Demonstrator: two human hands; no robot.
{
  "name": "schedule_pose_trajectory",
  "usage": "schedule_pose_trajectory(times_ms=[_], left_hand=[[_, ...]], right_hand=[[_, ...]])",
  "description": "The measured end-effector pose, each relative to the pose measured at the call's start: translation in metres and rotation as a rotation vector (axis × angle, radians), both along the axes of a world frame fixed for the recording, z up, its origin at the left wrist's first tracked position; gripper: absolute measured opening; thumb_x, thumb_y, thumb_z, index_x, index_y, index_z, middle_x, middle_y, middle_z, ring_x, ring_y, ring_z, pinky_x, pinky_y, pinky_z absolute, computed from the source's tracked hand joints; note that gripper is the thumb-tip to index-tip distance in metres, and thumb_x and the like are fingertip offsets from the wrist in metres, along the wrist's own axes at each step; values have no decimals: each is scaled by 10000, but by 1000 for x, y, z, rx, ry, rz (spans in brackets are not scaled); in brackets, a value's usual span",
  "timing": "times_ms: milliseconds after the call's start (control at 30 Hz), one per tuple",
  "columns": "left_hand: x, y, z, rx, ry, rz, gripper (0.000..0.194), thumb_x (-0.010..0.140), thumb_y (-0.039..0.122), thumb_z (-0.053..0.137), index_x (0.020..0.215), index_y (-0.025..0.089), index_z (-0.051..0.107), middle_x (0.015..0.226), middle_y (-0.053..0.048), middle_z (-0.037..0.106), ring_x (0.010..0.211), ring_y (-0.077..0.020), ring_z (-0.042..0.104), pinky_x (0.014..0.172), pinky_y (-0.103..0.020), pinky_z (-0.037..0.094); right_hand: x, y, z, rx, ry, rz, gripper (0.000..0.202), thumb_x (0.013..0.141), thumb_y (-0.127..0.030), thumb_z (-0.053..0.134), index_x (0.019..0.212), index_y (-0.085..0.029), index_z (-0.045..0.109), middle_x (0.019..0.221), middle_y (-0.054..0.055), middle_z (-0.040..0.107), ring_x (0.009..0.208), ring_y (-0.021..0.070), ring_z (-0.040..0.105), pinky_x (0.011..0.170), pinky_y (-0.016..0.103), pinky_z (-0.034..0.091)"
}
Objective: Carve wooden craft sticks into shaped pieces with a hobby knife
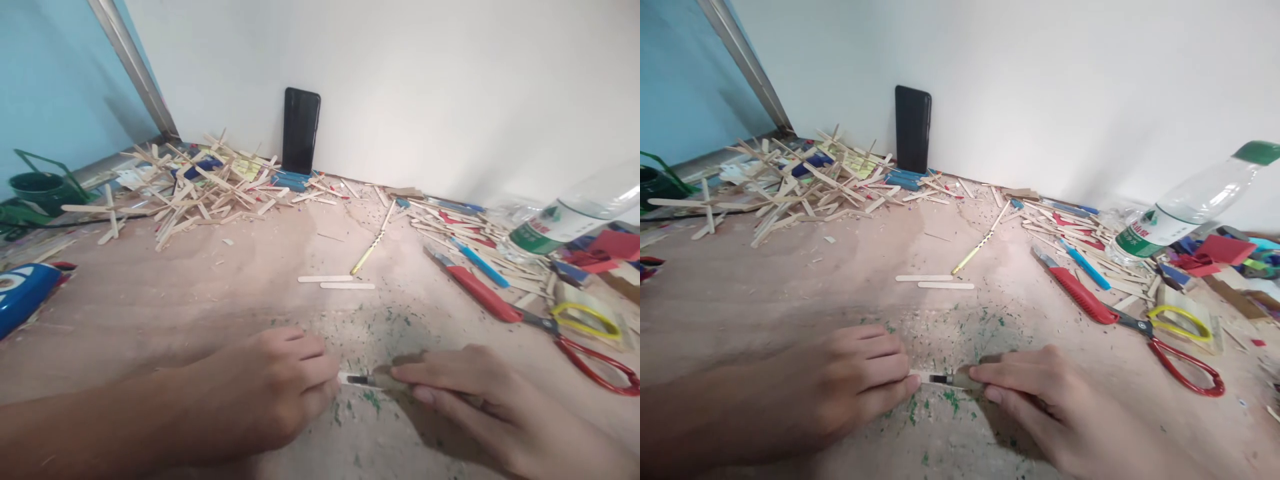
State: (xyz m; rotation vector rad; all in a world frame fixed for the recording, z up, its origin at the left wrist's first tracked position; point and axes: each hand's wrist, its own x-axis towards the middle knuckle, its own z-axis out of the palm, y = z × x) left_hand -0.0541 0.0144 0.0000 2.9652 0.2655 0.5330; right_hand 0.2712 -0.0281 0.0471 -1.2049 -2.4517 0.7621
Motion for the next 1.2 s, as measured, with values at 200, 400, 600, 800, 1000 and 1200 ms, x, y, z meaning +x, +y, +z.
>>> schedule_pose_trajectory(times_ms=[200, 400, 600, 800, 1000, 1200], left_hand=[[0, 0, -4, -10, 6, 19, 119, 1071, 120, 847, 1014, 167, 754, 942, -6, 710, 846, -210, 622, 726, -415, 485], [-2, -1, -5, 1, 17, 29, 99, 1098, 117, 802, 1032, 170, 750, 952, -11, 709, 854, -211, 623, 734, -403, 496], [-3, -1, -5, 17, 4, 27, 65, 1106, 110, 784, 1079, 157, 748, 957, -21, 704, 856, -213, 623, 724, -397, 471], [-3, 0, -4, 15, 24, 27, 91, 1101, 129, 815, 1050, 162, 746, 958, -22, 706, 852, -211, 624, 721, -399, 477], [-3, 1, -2, 12, 8, 24, 53, 1110, 132, 806, 1085, 152, 764, 949, -13, 708, 845, -204, 614, 725, -393, 496], [-2, 0, -8, 2, -38, 14, 90, 1078, 114, 846, 1061, 143, 762, 950, -6, 689, 858, -203, 611, 749, -396, 493]], right_hand=[[8, 6, 6, 50, -15, 3, 287, 1155, -289, 680, 1201, -279, 964, 1160, 36, 943, 933, 212, 936, 837, 217, 742], [14, 7, 4, -34, -1, -1, 254, 1142, -320, 731, 1253, -300, 959, 1184, 27, 943, 982, 207, 935, 883, 221, 739], [7, 6, -5, -160, 27, -10, 313, 1192, -357, 662, 1287, -277, 950, 1191, 54, 945, 1015, 218, 931, 882, 232, 739], [11, 6, -5, -94, 72, -36, 277, 1161, -361, 708, 1271, -319, 959, 1191, 40, 945, 993, 227, 933, 874, 253, 750], [12, 13, 2, -102, 37, -47, 267, 1148, -323, 718, 1235, -316, 971, 1093, 32, 950, 902, 219, 929, 845, 250, 748], [10, 15, -2, -169, 39, -15, 279, 1167, -329, 702, 1261, -283, 960, 1120, 42, 950, 909, 209, 927, 831, 233, 740]])
